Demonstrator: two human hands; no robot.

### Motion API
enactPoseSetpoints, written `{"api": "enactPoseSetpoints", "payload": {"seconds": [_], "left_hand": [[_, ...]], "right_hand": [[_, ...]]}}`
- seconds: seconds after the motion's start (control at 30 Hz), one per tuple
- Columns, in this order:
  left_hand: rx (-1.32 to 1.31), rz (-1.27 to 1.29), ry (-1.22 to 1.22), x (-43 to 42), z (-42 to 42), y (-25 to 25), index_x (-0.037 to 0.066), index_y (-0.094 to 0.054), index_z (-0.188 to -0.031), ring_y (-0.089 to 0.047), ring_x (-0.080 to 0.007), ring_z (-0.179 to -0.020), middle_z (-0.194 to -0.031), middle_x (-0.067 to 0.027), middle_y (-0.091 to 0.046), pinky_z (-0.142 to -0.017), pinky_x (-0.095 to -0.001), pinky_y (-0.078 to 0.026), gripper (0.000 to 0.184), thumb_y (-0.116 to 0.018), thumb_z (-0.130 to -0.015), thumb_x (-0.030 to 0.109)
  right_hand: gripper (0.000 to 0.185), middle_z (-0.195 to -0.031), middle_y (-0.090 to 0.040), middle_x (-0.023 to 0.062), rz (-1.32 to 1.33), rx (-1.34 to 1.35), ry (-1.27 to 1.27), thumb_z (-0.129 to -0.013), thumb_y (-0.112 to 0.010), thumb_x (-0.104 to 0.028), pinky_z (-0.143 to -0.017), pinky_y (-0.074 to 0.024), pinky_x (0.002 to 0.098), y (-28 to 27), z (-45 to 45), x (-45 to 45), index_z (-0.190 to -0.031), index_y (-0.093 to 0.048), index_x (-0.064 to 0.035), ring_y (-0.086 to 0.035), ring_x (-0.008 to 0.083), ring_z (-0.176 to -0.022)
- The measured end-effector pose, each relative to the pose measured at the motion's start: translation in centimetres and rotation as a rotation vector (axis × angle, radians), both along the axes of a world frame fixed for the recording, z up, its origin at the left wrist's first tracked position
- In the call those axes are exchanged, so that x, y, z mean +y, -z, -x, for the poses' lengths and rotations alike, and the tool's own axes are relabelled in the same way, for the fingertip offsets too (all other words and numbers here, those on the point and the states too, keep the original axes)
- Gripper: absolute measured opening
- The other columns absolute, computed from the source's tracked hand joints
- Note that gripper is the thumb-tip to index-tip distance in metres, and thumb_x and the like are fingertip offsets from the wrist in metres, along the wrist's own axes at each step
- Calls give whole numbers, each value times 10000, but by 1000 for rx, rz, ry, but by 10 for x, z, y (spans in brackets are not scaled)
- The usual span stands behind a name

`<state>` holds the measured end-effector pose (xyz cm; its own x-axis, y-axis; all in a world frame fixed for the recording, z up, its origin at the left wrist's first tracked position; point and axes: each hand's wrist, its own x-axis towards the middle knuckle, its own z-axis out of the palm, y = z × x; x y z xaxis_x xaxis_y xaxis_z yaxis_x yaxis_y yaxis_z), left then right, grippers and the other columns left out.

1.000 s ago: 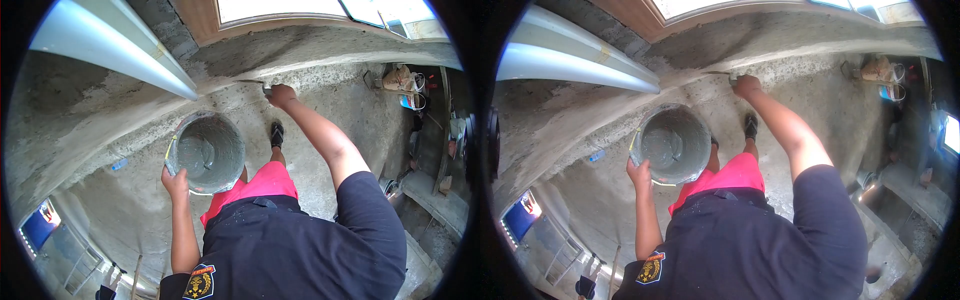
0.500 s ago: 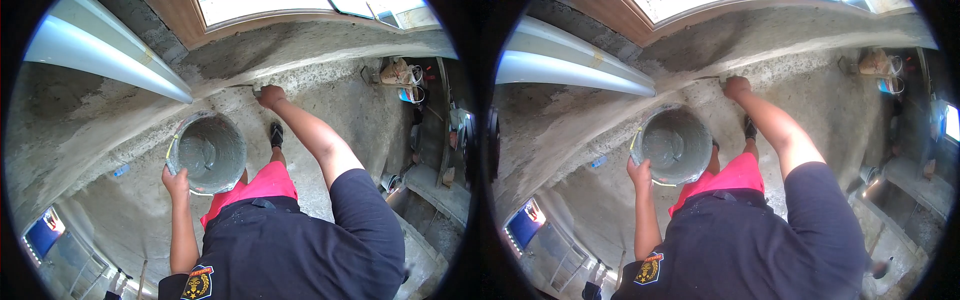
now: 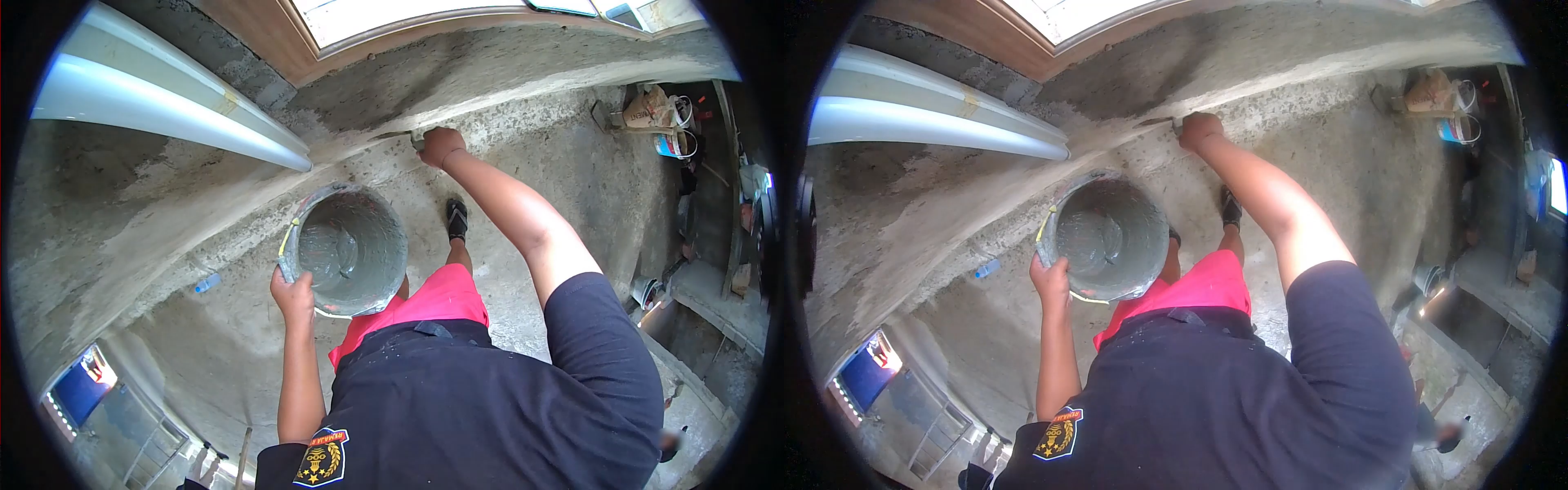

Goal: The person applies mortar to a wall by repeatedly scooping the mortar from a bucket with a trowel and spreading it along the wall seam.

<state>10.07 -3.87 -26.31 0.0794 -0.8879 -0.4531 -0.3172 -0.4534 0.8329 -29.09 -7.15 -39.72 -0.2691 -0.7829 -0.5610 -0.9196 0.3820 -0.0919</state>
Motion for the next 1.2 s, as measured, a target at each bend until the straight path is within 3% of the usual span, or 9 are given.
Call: {"api": "enactPoseSetpoints", "payload": {"seconds": [0.23,0.37,0.4,0.43,0.5,0.63,0.83,1.07,1.2], "left_hand": [[4,-7,-22,6,-2,0,-44,-629,-1059,-605,-128,-789,-928,-40,-648,-742,-261,-480,379,-552,-689,-65],[33,-11,-53,8,-1,-1,-48,-628,-1058,-597,-126,-787,-921,-38,-642,-745,-260,-479,379,-551,-687,-67],[12,-14,-51,7,-1,0,-50,-628,-1054,-594,-126,-787,-919,-38,-640,-745,-260,-478,378,-552,-685,-67],[-11,-19,-49,7,0,0,-51,-629,-1051,-590,-126,-786,-918,-39,-638,-744,-261,-477,377,-553,-682,-67],[-2,-17,-47,6,-1,0,-52,-629,-1045,-590,-126,-787,-917,-39,-638,-742,-260,-476,372,-554,-681,-65],[-18,-14,-17,4,-12,4,-51,-631,-1019,-589,-127,-780,-902,-40,-638,-736,-262,-475,345,-558,-682,-56],[2,-21,12,-2,-9,-1,-49,-634,-996,-588,-128,-764,-878,-40,-639,-729,-269,-476,311,-561,-694,-46],[-12,-20,47,-8,-1,-9,-45,-629,-969,-579,-121,-754,-864,-34,-631,-712,-269,-474,281,-564,-696,-42],[-9,-9,55,-9,8,-9,-32,-615,-914,-532,-101,-684,-795,-13,-590,-632,-267,-450,224,-563,-695,-37]], "right_hand": [[395,-1087,-713,122,-1,21,184,-849,-634,-429,-874,-551,392,0,16,-11,-1054,-725,-103,-685,286,-1022],[393,-1092,-711,124,-17,37,41,-838,-645,-410,-863,-558,395,-9,3,-14,-1049,-723,-88,-684,284,-1027],[296,-1113,-711,105,-36,48,25,-808,-602,-225,-860,-561,371,-11,-2,-19,-1035,-736,-89,-683,261,-1055],[296,-1113,-711,105,-33,49,22,-808,-602,-225,-860,-561,371,-13,-3,-24,-1035,-736,-89,-683,261,-1055],[383,-1086,-711,129,-15,50,20,-843,-629,-402,-859,-561,393,-2,-4,-31,-1044,-723,-89,-687,286,-1018],[376,-1093,-712,127,-73,51,156,-849,-607,-376,-871,-558,390,0,0,-25,-1068,-720,-92,-691,283,-1014],[383,-1126,-701,130,-90,43,-37,-846,-604,-368,-887,-551,384,-4,-13,-26,-1084,-716,-90,-672,274,-1066],[469,-1152,-693,142,-75,13,308,-849,-626,-459,-908,-536,392,14,12,7,-1114,-699,-79,-669,297,-1063],[525,-1123,-693,172,-19,-102,426,-831,-657,-495,-899,-524,423,-20,17,71,-1106,-689,-49,-663,353,-1040]]}}
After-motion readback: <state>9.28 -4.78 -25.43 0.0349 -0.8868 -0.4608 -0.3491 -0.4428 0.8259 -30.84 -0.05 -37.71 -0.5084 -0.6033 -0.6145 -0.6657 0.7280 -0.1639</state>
